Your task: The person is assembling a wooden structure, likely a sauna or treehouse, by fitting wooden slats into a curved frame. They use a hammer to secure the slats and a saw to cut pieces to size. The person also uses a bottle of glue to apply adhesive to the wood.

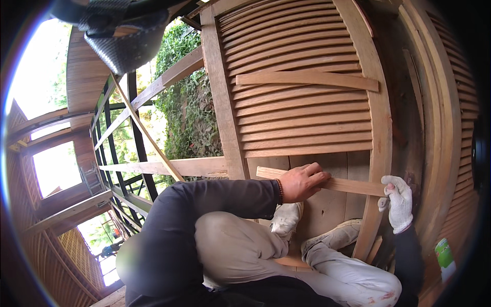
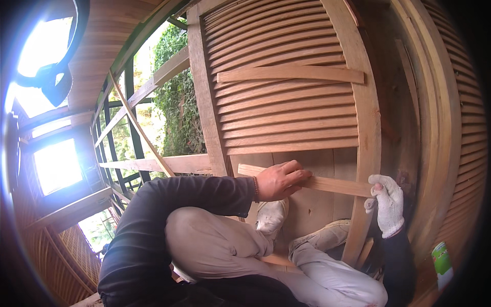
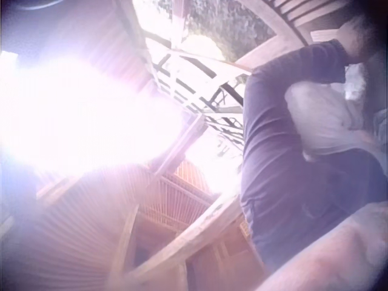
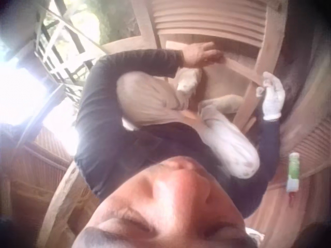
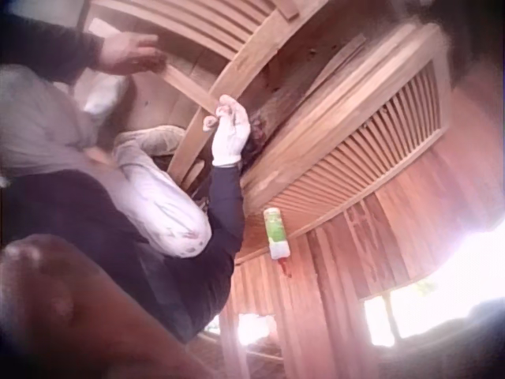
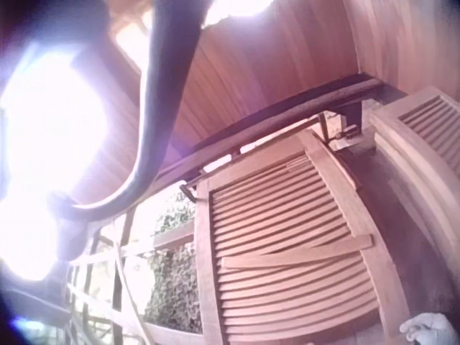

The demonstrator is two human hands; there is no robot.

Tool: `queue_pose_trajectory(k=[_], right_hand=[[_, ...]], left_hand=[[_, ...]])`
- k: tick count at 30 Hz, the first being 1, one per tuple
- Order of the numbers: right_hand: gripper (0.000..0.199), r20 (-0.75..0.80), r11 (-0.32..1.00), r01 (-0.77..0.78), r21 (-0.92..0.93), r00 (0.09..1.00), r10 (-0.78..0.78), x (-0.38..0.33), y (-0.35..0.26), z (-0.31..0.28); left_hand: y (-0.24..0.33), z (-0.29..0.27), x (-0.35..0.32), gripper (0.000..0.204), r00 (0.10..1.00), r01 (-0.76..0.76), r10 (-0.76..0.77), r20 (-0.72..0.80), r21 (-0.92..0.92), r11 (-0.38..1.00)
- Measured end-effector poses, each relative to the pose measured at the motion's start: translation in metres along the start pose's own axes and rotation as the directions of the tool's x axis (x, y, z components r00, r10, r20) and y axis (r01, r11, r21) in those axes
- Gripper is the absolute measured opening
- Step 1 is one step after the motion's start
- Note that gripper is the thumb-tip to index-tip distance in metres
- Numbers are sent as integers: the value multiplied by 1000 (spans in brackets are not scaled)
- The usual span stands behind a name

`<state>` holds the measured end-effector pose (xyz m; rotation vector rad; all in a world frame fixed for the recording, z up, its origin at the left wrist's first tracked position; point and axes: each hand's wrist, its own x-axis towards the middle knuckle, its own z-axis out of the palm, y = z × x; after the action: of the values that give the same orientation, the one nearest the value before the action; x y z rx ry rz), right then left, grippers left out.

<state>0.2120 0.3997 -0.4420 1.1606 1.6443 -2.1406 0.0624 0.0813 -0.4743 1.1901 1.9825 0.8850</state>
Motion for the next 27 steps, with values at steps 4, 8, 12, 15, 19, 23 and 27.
queue_pose_trajectory(k=[4,8,12,15,19,23,27], right_hand=[[22,6,989,-20,-144,1000,21,-3,11,-1],[20,63,981,-43,-187,996,55,-8,6,13],[18,105,982,-92,-165,988,110,-4,16,31],[18,98,986,-93,-137,989,107,2,15,37],[17,97,986,-99,-133,989,112,5,17,36],[16,110,982,-116,-147,985,133,7,11,42],[14,83,979,-64,-192,993,81,15,1,48]], left_hand=[[-5,2,-5,50,998,-52,55,-40,59,997],[-15,-1,-12,53,997,-69,72,-26,105,992],[-27,-9,-31,57,999,-42,45,-11,176,983],[-31,-10,-36,59,997,-59,65,-30,179,982],[-28,-17,-31,61,993,-84,100,-68,207,975],[-36,-12,-37,61,992,-71,90,-83,211,975],[-39,-13,-35,60,996,-9,27,-89,196,981]])
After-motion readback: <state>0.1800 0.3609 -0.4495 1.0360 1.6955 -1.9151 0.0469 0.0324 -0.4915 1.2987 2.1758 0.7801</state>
